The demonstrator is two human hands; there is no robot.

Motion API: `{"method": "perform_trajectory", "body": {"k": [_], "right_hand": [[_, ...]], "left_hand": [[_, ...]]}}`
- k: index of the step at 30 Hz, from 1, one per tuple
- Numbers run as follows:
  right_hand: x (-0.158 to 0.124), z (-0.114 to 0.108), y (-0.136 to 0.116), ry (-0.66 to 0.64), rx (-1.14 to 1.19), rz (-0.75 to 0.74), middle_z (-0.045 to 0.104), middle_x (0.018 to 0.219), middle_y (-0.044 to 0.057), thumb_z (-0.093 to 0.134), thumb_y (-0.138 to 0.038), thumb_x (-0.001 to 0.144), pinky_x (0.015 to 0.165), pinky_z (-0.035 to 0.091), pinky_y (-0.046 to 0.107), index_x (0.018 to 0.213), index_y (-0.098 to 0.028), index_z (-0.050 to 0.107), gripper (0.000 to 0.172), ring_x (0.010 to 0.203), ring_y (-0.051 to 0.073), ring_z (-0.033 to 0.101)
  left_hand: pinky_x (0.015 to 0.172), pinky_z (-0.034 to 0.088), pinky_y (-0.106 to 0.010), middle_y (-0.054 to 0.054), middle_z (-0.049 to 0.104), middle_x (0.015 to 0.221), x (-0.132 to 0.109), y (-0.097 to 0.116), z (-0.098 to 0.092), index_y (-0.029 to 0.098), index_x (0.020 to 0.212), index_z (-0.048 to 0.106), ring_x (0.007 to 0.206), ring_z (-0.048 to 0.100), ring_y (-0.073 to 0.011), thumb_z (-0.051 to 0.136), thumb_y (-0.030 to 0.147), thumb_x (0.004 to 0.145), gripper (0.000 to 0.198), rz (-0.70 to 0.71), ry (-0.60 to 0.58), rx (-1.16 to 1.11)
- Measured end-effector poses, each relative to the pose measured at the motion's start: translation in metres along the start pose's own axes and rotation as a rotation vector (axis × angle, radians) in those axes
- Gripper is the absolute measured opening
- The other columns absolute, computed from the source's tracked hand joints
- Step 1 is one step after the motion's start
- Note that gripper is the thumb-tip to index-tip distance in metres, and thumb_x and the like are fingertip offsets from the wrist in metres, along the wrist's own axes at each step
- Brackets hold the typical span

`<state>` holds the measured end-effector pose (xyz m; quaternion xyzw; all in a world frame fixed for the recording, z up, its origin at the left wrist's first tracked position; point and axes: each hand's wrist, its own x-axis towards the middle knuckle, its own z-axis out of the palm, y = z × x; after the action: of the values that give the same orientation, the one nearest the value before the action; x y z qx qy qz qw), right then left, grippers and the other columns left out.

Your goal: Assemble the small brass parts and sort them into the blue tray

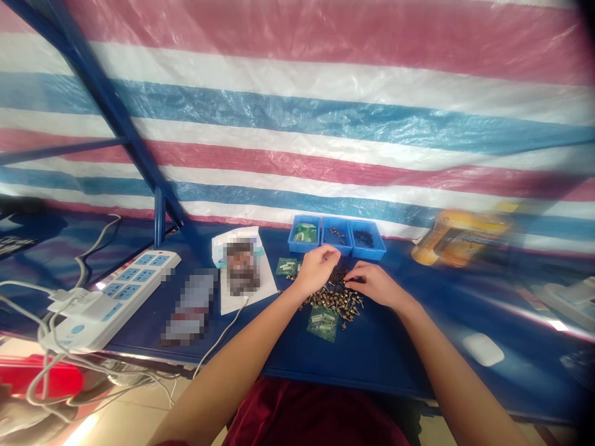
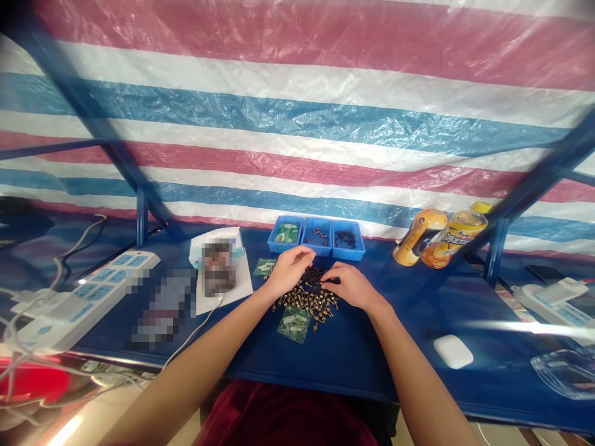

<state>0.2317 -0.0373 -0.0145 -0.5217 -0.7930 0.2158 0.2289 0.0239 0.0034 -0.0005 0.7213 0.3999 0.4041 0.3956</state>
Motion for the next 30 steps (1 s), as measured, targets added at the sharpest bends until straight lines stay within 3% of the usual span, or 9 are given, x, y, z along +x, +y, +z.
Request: {"method": "perform_trajectory", "body": {"k": [6, 16, 25, 30], "right_hand": [[0.0002, 0.0017, -0.0049, 0.031, -0.017, -0.033, 0.065, 0.092, 0.003, 0.063, -0.026, 0.085, 0.073, 0.047, 0.029, 0.088, -0.024, 0.075, 0.013, 0.077, 0.016, 0.062], [0.0013, 0.0027, -0.0032, 0.008, -0.045, 0.025, 0.063, 0.086, 0.001, 0.067, -0.036, 0.082, 0.074, 0.045, 0.030, 0.089, -0.024, 0.072, 0.015, 0.075, 0.017, 0.060], [0.0013, 0.0056, -0.0109, 0.013, -0.089, 0.072, 0.065, 0.084, 0.001, 0.065, -0.025, 0.075, 0.069, 0.043, 0.028, 0.079, -0.022, 0.067, 0.005, 0.071, 0.016, 0.059], [0.0017, 0.0057, -0.0077, 0.011, -0.075, 0.046, 0.064, 0.083, 0.000, 0.063, -0.027, 0.077, 0.070, 0.044, 0.028, 0.083, -0.023, 0.070, 0.010, 0.072, 0.016, 0.060]], "left_hand": [[0.067, 0.048, -0.024, -0.004, 0.071, 0.089, -0.0010, 0.0010, 0.0003, 0.020, 0.094, 0.068, 0.077, 0.063, -0.0157, 0.050, 0.043, 0.093, 0.029, 0.001, -0.003, 0.011], [0.067, 0.047, -0.024, -0.004, 0.071, 0.089, -0.0013, -0.0011, 0.0007, 0.020, 0.095, 0.068, 0.076, 0.062, -0.0155, 0.050, 0.041, 0.093, 0.028, 0.018, -0.008, 0.012], [0.070, 0.048, -0.025, -0.003, 0.071, 0.088, -0.0019, 0.0005, 0.0025, 0.020, 0.094, 0.069, 0.078, 0.063, -0.0164, 0.052, 0.040, 0.092, 0.027, 0.007, -0.011, 0.033], [0.072, 0.049, -0.026, -0.004, 0.071, 0.089, -0.0027, 0.0018, 0.0027, 0.020, 0.093, 0.069, 0.082, 0.065, -0.0176, 0.052, 0.040, 0.091, 0.026, 0.003, -0.023, 0.037]]}}
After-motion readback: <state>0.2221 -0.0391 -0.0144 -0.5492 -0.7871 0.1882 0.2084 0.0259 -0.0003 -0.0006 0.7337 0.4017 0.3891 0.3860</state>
